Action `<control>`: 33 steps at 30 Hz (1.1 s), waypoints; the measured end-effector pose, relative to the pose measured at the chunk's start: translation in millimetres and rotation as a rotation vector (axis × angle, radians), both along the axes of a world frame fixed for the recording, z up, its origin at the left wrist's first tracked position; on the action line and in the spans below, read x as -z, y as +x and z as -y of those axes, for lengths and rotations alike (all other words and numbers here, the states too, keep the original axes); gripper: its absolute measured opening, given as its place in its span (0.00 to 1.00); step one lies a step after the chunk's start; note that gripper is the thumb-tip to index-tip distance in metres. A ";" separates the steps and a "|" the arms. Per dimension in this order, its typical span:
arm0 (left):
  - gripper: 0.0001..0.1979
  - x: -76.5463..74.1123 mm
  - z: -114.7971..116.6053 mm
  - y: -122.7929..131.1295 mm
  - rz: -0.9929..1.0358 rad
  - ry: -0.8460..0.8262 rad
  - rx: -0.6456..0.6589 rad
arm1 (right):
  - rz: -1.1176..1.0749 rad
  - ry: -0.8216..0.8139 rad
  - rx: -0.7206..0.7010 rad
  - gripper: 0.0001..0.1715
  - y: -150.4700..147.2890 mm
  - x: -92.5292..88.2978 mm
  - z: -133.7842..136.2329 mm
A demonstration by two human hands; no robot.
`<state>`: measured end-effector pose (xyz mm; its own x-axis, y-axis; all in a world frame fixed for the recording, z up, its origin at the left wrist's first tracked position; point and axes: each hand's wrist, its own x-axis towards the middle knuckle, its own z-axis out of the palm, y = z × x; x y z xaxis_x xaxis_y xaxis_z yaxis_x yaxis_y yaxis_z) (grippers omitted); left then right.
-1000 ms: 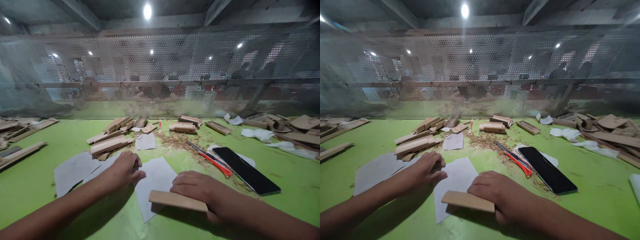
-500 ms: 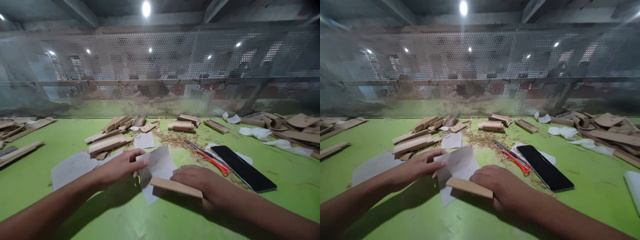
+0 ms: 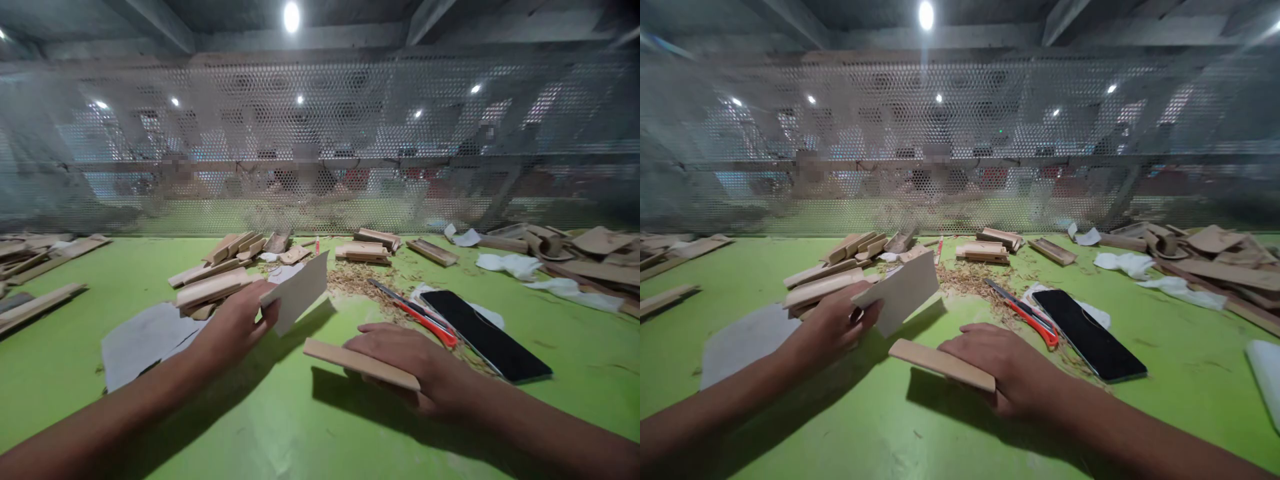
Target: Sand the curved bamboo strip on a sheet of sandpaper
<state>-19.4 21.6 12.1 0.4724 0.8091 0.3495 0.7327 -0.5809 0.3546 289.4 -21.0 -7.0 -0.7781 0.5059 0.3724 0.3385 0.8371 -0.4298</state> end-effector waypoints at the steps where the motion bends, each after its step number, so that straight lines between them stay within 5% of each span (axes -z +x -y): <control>1: 0.10 0.4 -0.6 -0.3 -0.007 0.022 0.019 | 0.017 -0.021 0.003 0.15 -0.4 0.2 0.7; 13: 0.16 -0.3 3.3 1.0 -0.066 0.106 0.044 | 0.092 -0.093 0.038 0.12 -5.9 0.7 4.2; 21: 0.16 -1.3 1.2 -0.1 -0.041 0.165 -0.002 | -0.015 0.032 0.012 0.13 -3.1 2.9 3.7; 24: 0.15 -1.2 1.6 2.1 -0.079 0.070 -0.016 | -0.118 0.103 0.052 0.15 0.0 -0.3 8.1; 26: 0.14 -2.1 1.9 2.5 -0.081 0.037 -0.028 | -0.203 -0.059 0.184 0.17 0.4 -3.5 12.3; 29: 0.16 -7.3 3.5 2.1 -0.051 0.008 -0.106 | -0.410 -0.653 0.345 0.28 -1.9 -8.2 15.8; 31: 0.18 -11.4 5.5 2.3 -0.004 -0.089 -0.148 | -0.573 -0.998 0.319 0.32 -3.6 -10.3 14.8; 33: 0.18 -14.0 7.6 3.2 0.081 -0.249 -0.123 | -0.695 -1.172 0.233 0.33 -4.3 -11.1 12.4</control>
